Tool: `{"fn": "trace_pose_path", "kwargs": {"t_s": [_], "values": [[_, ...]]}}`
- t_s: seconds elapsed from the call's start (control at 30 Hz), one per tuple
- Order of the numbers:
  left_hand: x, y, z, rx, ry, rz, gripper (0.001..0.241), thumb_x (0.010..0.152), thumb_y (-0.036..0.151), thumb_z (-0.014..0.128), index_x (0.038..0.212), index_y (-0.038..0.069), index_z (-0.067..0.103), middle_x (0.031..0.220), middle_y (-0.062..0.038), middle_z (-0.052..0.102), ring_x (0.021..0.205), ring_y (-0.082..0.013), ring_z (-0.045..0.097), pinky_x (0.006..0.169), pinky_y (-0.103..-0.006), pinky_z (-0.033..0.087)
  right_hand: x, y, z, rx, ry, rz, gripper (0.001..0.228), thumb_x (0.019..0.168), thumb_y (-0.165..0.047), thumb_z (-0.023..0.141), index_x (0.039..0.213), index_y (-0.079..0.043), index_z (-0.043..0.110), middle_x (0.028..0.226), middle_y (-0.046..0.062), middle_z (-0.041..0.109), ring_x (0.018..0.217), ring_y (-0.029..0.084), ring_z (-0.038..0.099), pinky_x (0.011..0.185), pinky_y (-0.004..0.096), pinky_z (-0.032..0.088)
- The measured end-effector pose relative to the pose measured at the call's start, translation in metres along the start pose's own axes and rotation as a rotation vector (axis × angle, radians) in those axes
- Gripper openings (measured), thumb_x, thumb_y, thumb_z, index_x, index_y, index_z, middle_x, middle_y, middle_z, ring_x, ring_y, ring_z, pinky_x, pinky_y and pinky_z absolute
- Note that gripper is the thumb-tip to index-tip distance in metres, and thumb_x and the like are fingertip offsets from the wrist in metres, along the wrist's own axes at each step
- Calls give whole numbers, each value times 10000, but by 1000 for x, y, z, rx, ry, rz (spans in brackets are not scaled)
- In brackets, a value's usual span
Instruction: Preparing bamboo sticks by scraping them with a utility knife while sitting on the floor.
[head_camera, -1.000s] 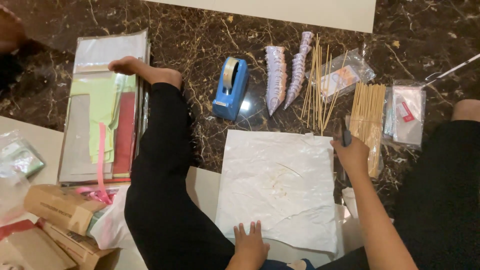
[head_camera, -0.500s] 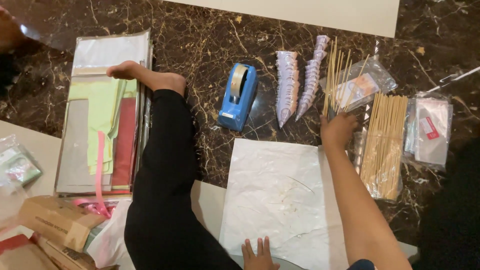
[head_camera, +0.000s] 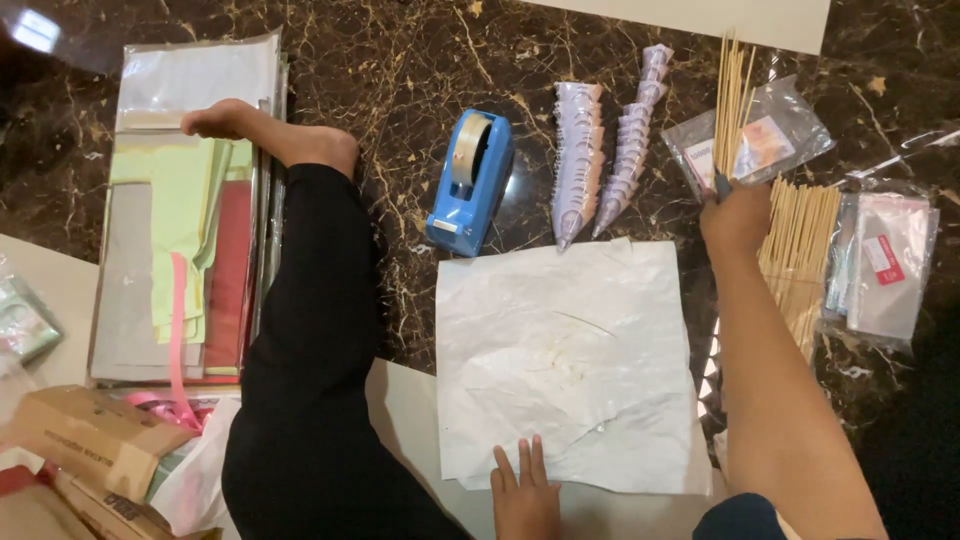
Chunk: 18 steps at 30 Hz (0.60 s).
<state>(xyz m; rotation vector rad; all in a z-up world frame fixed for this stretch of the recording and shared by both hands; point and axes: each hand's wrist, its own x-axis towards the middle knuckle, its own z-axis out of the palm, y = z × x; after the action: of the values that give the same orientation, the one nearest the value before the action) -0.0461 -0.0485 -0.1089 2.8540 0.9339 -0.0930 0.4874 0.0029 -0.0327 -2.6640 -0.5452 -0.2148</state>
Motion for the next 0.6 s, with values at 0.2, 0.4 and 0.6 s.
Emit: {"fn": "trace_pose_path", "kwargs": {"t_s": [0.2,0.4,0.6], "values": [[23,4,-41,-91,-196,28,848,946,371,681,1589,0,271,1592,-239,342,1375,-602,287,1012,-548,332,-8,9,-41,82,13,-35,407,1049,-259,753,1187,122,718,1089,267,575,879,388,631,783,440,534],[18,25,-51,-132,-305,141,824,979,357,638,1594,-28,247,1627,-273,255,1390,-614,216,1026,-540,260,-54,18,-111,167,-54,-42,403,1048,-237,735,1178,143,700,1130,262,572,940,399,609,841,453,506],[17,42,-79,-261,-602,170,780,1045,326,543,1636,33,127,1694,-193,124,1482,-597,-25,1150,-635,107,-116,17,-181,89,-282,143,393,1007,-308,674,1067,77,721,898,263,687,755,415,645,702,487,509]]}}
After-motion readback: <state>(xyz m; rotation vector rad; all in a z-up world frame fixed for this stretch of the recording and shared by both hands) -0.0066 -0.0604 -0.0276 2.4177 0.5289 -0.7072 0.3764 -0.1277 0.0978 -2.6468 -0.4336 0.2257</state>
